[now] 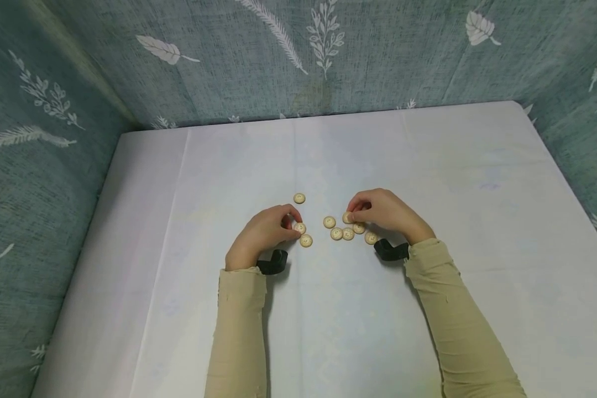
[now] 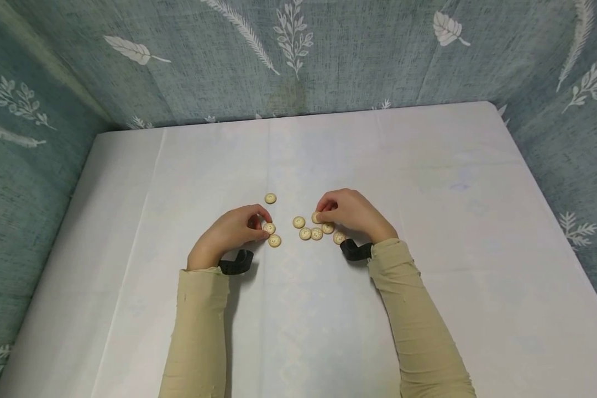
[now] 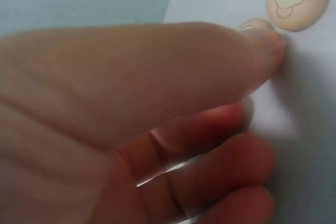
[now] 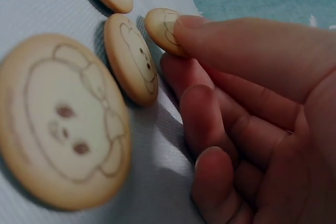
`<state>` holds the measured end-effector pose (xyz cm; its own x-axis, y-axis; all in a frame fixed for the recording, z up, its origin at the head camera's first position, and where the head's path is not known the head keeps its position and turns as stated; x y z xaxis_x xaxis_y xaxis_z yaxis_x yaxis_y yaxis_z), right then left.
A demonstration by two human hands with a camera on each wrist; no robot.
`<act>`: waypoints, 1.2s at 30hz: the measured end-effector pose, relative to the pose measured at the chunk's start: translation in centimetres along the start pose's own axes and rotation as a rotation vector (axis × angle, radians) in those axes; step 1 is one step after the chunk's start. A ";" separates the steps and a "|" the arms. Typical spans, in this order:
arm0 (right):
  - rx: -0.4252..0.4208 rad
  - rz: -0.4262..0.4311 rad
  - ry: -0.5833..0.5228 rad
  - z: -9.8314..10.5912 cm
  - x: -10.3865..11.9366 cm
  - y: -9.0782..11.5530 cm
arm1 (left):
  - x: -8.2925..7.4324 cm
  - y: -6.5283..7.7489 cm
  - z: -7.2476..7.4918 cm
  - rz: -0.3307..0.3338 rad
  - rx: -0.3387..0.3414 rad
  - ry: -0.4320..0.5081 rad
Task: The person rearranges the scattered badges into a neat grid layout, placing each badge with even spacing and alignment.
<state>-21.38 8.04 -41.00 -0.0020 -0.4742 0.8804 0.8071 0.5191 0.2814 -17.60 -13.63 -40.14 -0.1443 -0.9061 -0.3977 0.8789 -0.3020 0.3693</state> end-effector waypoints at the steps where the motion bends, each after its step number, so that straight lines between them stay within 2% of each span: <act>1: -0.006 0.002 -0.007 0.1 0.0 0.0 | 0.0 0.0 0.0 -0.003 -0.002 -0.003; 8: -0.032 0.000 -0.034 0.4 -0.3 -0.1 | 0.2 0.1 -0.1 0.011 0.006 0.022; 16: -0.066 -0.002 -0.017 0.4 -0.3 0.0 | 0.0 0.1 -0.2 0.007 0.019 0.002; 26: -0.097 -0.018 -0.024 0.4 -0.1 0.1 | -0.1 0.0 0.0 0.020 -0.008 -0.008; 36: -0.166 -0.033 -0.009 0.3 0.2 0.0 | 0.0 0.1 0.0 0.043 -0.020 -0.005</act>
<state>-21.58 8.17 -40.75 -0.0347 -0.4817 0.8756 0.8928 0.3788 0.2438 -17.56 -13.68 -40.08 -0.1086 -0.9194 -0.3781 0.8933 -0.2571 0.3687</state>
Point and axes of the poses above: each hand's wrist, its own y-axis away from the middle knuckle, its own z-axis out of the back of the hand, x = y × z, the point moved 6 cm from there along -y, towards the middle knuckle, and after that the axes turned 15 degrees about -y, right-handed, at the moved point
